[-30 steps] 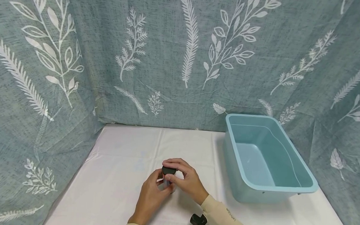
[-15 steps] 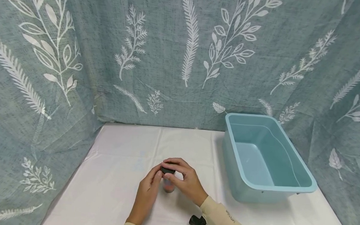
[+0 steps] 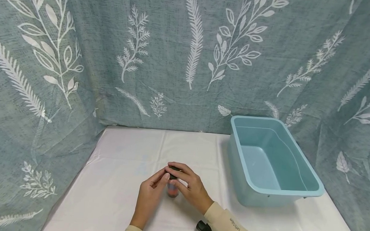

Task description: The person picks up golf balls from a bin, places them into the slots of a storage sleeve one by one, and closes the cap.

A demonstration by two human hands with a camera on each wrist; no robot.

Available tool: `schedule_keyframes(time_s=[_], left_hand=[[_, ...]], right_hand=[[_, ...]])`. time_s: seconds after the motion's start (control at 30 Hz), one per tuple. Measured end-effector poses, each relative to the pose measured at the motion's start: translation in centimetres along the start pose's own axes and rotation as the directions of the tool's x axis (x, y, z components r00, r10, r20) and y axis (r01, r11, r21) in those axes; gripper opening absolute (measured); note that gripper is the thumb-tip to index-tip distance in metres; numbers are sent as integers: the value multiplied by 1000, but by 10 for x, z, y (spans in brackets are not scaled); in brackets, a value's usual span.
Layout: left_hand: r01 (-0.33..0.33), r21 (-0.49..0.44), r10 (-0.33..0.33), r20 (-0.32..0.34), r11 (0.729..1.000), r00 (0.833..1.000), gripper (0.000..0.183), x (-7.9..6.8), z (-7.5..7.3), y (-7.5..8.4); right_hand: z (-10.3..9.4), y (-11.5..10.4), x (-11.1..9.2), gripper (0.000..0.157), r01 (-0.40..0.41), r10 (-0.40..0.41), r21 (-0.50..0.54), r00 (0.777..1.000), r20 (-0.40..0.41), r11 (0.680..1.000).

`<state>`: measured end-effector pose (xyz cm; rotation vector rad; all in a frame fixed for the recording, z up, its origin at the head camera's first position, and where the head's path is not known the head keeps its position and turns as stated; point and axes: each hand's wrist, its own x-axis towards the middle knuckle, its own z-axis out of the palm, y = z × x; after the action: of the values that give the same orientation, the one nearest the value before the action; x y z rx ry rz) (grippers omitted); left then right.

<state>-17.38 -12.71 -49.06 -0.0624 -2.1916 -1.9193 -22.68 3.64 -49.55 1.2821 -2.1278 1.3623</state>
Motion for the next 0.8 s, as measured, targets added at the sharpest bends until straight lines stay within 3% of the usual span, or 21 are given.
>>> schedule_keyframes(time_s=[0.2, 0.3, 0.4, 0.5, 0.67, 0.8], left_hand=[[8, -92, -10, -23, 996, 1000, 42, -1, 5, 2], [31, -78, -33, -32, 996, 999, 43, -1, 6, 1], [43, -7, -43, -27, 999, 999, 45, -1, 6, 1], [-12, 121, 13, -6, 993, 1000, 44, -1, 3, 1], [-168, 347, 177, 7, 923, 984, 41, 4, -5, 6], [-219, 508, 263, -14, 833, 965, 44, 9, -11, 10]], right_hand=[[1, 2, 0, 40, 76, -77, -65, 997, -18, 995], [1, 2, 0, 41, 74, -75, -60, 997, -6, 995], [0, 3, -1, 47, 17, -15, -44, 999, 35, 999], [-5, 1, -3, 53, -50, 55, -56, 996, 73, 997], [-14, -2, 2, 51, -69, 77, -133, 995, 58, 989], [-20, -5, 7, 48, -117, 127, -188, 991, 44, 975]])
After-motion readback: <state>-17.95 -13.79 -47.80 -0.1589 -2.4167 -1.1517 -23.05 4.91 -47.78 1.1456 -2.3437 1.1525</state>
